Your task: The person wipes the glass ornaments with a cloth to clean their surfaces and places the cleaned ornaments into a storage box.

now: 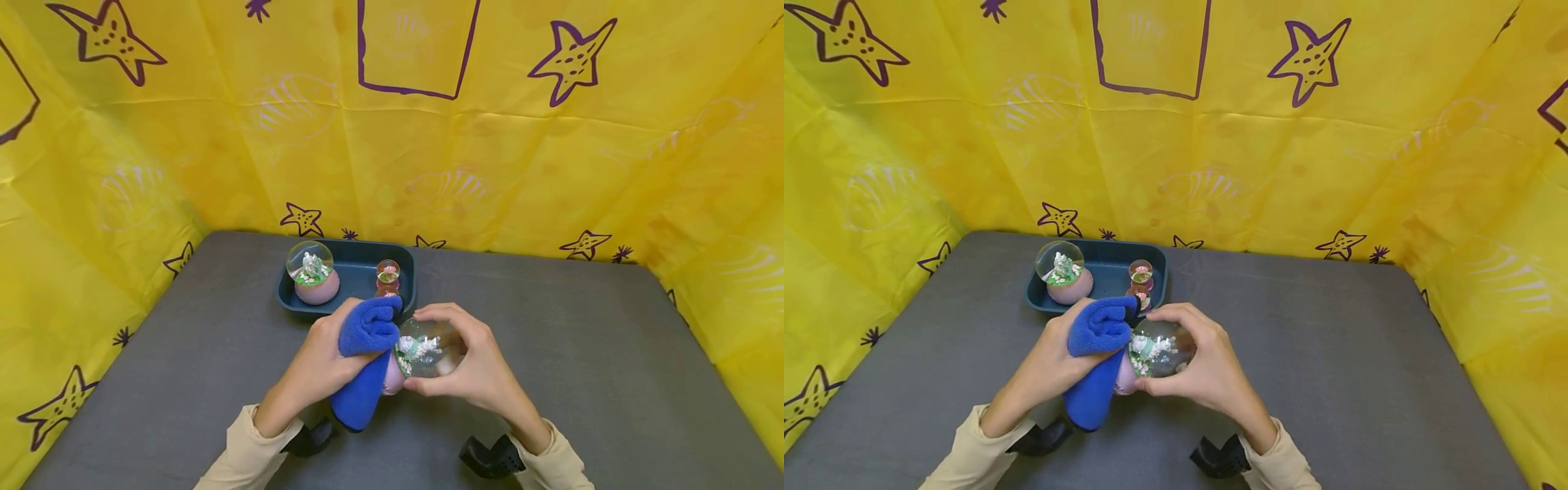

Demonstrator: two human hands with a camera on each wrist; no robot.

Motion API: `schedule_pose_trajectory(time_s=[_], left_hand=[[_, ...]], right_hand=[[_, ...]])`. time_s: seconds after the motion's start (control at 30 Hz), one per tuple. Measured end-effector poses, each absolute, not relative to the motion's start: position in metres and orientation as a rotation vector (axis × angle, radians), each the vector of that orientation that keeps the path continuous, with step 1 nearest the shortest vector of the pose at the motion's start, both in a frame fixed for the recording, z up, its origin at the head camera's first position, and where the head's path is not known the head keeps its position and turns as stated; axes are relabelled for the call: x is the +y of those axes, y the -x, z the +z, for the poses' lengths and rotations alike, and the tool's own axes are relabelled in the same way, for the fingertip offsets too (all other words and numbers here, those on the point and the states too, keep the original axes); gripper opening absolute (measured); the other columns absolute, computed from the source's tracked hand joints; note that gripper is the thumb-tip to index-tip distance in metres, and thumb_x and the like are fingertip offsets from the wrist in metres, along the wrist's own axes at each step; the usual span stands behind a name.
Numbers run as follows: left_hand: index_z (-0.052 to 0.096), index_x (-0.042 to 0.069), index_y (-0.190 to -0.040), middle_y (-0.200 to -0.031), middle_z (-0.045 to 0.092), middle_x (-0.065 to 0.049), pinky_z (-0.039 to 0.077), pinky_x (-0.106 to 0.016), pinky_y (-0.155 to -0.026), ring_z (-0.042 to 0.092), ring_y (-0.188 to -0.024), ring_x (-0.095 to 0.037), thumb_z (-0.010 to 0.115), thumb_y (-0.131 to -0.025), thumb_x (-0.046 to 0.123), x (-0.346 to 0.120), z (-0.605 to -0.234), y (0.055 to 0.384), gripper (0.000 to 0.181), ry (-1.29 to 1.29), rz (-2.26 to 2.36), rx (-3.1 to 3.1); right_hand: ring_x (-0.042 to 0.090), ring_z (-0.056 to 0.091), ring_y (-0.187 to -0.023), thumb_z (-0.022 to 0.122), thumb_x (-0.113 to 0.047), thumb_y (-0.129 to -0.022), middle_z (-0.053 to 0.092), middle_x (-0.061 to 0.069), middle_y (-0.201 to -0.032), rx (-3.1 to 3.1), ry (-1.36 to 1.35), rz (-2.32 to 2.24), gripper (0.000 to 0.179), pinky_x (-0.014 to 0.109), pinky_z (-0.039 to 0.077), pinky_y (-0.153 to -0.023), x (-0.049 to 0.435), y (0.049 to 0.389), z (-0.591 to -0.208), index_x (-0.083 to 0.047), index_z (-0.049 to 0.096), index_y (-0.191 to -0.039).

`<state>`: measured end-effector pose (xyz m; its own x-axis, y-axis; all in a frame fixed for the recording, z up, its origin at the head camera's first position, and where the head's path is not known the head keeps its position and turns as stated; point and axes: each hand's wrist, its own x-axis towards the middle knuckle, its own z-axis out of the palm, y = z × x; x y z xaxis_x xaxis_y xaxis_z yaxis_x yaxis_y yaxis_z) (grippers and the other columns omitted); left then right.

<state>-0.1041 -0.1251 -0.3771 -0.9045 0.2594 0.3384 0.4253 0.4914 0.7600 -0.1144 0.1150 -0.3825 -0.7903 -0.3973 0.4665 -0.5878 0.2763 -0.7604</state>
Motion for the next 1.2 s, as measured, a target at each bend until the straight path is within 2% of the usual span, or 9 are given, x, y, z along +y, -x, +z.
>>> schedule_pose_trajectory(time_s=[0.1, 0.2, 0.3, 0.4, 0.53, 0.67, 0.77, 0.97, 1.2], left_hand=[[0.057, 0.012, -0.121, -0.113, 0.072, -0.005, 0.054, -0.043, -0.087, 0.069, -0.099, -0.020, 0.081, -0.080, 0.012, -0.128, -0.378, 0.106, 0.048, 0.517, -1.447, -2.543], [0.053, 0.014, -0.123, -0.117, 0.069, -0.005, 0.051, -0.045, -0.090, 0.066, -0.102, -0.022, 0.081, -0.083, 0.018, -0.130, -0.377, 0.107, 0.049, 0.452, -1.568, -2.572], [0.052, 0.018, -0.129, -0.122, 0.065, -0.001, 0.051, -0.042, -0.093, 0.064, -0.105, -0.018, 0.078, -0.085, 0.025, -0.132, -0.376, 0.108, 0.051, 0.470, -1.685, -2.604], [0.052, 0.021, -0.131, -0.120, 0.064, 0.004, 0.053, -0.035, -0.091, 0.064, -0.103, -0.014, 0.077, -0.086, 0.029, -0.134, -0.374, 0.106, 0.053, 0.615, -1.690, -2.643], [0.050, 0.024, -0.129, -0.115, 0.063, 0.010, 0.052, -0.030, -0.088, 0.063, -0.098, -0.008, 0.081, -0.081, 0.033, -0.133, -0.371, 0.103, 0.057, 0.779, -1.591, -2.691], [0.052, 0.023, -0.125, -0.110, 0.064, 0.011, 0.052, -0.029, -0.085, 0.063, -0.095, -0.006, 0.082, -0.080, 0.034, -0.131, -0.369, 0.101, 0.055, 0.744, -1.541, -2.693], [0.056, 0.020, -0.123, -0.109, 0.068, 0.007, 0.054, -0.031, -0.085, 0.066, -0.095, -0.009, 0.081, -0.082, 0.028, -0.130, -0.369, 0.102, 0.049, 0.689, -1.577, -2.640], [0.057, 0.016, -0.129, -0.120, 0.067, -0.001, 0.052, -0.039, -0.092, 0.064, -0.105, -0.017, 0.078, -0.085, 0.022, -0.135, -0.370, 0.106, 0.049, 0.613, -1.773, -2.549], [0.056, 0.005, -0.126, -0.109, 0.067, -0.011, 0.055, -0.033, -0.084, 0.065, -0.095, -0.018, 0.069, -0.092, 0.029, -0.142, -0.376, 0.108, 0.044, 0.902, -2.028, -2.489]], right_hand=[[0.015, 0.061, -0.110, 0.097, -0.021, -0.058, 0.065, -0.002, -0.123, -2.335, -0.995, 1.542, 0.072, 0.026, 0.052, -0.085, 0.115, 0.115, -0.383, -0.017, 0.064, -0.122], [0.019, 0.061, -0.111, 0.096, -0.017, -0.059, 0.064, 0.002, -0.124, -2.293, -1.048, 1.627, 0.072, 0.026, 0.052, -0.085, 0.116, 0.116, -0.384, -0.015, 0.063, -0.123], [0.019, 0.060, -0.112, 0.096, -0.011, -0.059, 0.063, 0.010, -0.125, -2.249, -1.089, 1.741, 0.074, 0.025, 0.053, -0.087, 0.119, 0.117, -0.384, -0.012, 0.062, -0.125], [0.017, 0.061, -0.112, 0.095, -0.006, -0.059, 0.062, 0.013, -0.127, -2.228, -1.099, 1.808, 0.075, 0.025, 0.053, -0.089, 0.121, 0.118, -0.385, -0.009, 0.060, -0.126], [0.015, 0.061, -0.111, 0.094, -0.004, -0.059, 0.063, 0.009, -0.127, -2.223, -1.082, 1.813, 0.075, 0.024, 0.052, -0.089, 0.121, 0.120, -0.386, -0.006, 0.060, -0.126], [0.016, 0.061, -0.112, 0.094, -0.005, -0.059, 0.063, 0.009, -0.127, -2.204, -1.103, 1.807, 0.075, 0.024, 0.052, -0.091, 0.122, 0.121, -0.387, -0.008, 0.061, -0.126], [0.017, 0.060, -0.114, 0.095, -0.006, -0.059, 0.063, 0.012, -0.127, -2.181, -1.150, 1.791, 0.075, 0.025, 0.051, -0.093, 0.124, 0.122, -0.387, -0.010, 0.061, -0.126], [0.019, 0.061, -0.113, 0.094, -0.005, -0.059, 0.061, 0.019, -0.127, -2.096, -1.285, 1.839, 0.076, 0.028, 0.056, -0.083, 0.128, 0.124, -0.387, -0.007, 0.060, -0.127], [0.023, 0.059, -0.119, 0.092, 0.000, -0.061, 0.059, 0.019, -0.130, -1.865, -1.491, 1.966, 0.077, 0.032, 0.057, -0.090, 0.126, 0.127, -0.388, 0.001, 0.056, -0.128]])
